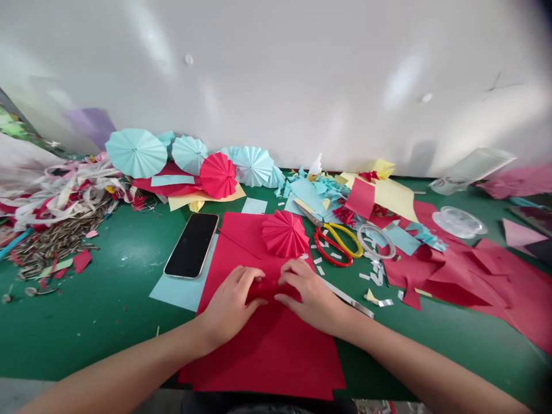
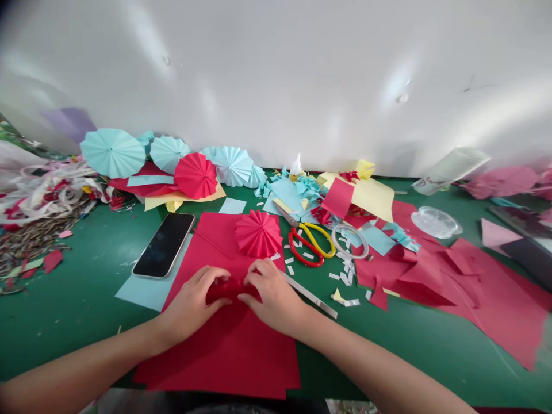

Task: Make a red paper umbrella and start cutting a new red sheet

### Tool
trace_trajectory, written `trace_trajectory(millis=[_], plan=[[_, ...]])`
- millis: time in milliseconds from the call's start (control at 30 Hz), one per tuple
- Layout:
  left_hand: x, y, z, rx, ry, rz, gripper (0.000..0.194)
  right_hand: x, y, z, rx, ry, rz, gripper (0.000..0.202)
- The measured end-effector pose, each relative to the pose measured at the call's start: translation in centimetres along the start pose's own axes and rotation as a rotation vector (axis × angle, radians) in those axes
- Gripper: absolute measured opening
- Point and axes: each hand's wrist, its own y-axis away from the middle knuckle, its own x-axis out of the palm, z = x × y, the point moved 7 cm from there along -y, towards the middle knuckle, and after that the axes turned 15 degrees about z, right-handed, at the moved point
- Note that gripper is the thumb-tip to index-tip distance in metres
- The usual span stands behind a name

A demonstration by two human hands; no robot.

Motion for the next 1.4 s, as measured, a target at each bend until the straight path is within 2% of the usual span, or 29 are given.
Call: trace_trajectory(millis=[133,200,300,467,600,767,867,967,1100,1200,1300,1400], plan=[[-1.0,0.2,0.0,-0.024,0.081,-0.064,0.043,-0.6,-0.2,0.2,-0.006,-0.148,-0.014,0.005],[-1.3,0.1,0.1,-0.060,0.183,-0.053,0.052,-0.9,-0.1,0.3,-0.021,-0.171,0.005,0.004],[-0.8,-0.1,0.5,-0.134,0.313,0.023,0.042,-1.4,0.1,0.0,-0.022,-0.213,-0.036,0.004],[0.6,-0.2,0.5,-0.177,0.473,0.018,0.034,-2.1,0.6,-1.2,0.046,-0.244,-0.209,0.006],[1.5,-0.8,-0.2,-0.163,0.654,0.066,0.036,-2.7,1.1,-0.8,-0.086,-0.152,-0.325,0.010],[2.5,-2.2,-1.6,-0.058,1.081,0.161,0.021,-3.1,1.9,-0.1,-0.259,0.015,-0.457,0.016],[3.0,-2.9,-0.9,-0.127,1.288,0.109,0.013,-3.1,2.3,-0.3,-0.305,0.054,-0.482,0.023],[3.3,-3.1,-0.1,-0.198,1.400,0.075,0.012,-3.0,2.5,-0.1,-0.334,0.128,-0.461,0.025],[3.5,-3.1,-0.4,-0.133,1.406,0.150,0.017,-2.9,2.5,0.4,-0.325,0.268,-0.424,0.021],[3.3,-2.8,-0.4,-0.132,1.290,0.157,0.023,-2.7,2.5,0.7,-0.318,0.301,-0.380,0.020],[2.4,-2.7,-0.8,-0.095,1.061,0.133,0.024,-2.6,2.4,0.7,-0.308,0.204,-0.330,0.021],[1.5,-2.5,-1.4,-0.068,0.834,0.124,0.027,-2.9,2.2,0.2,-0.234,-0.010,-0.345,0.019]])
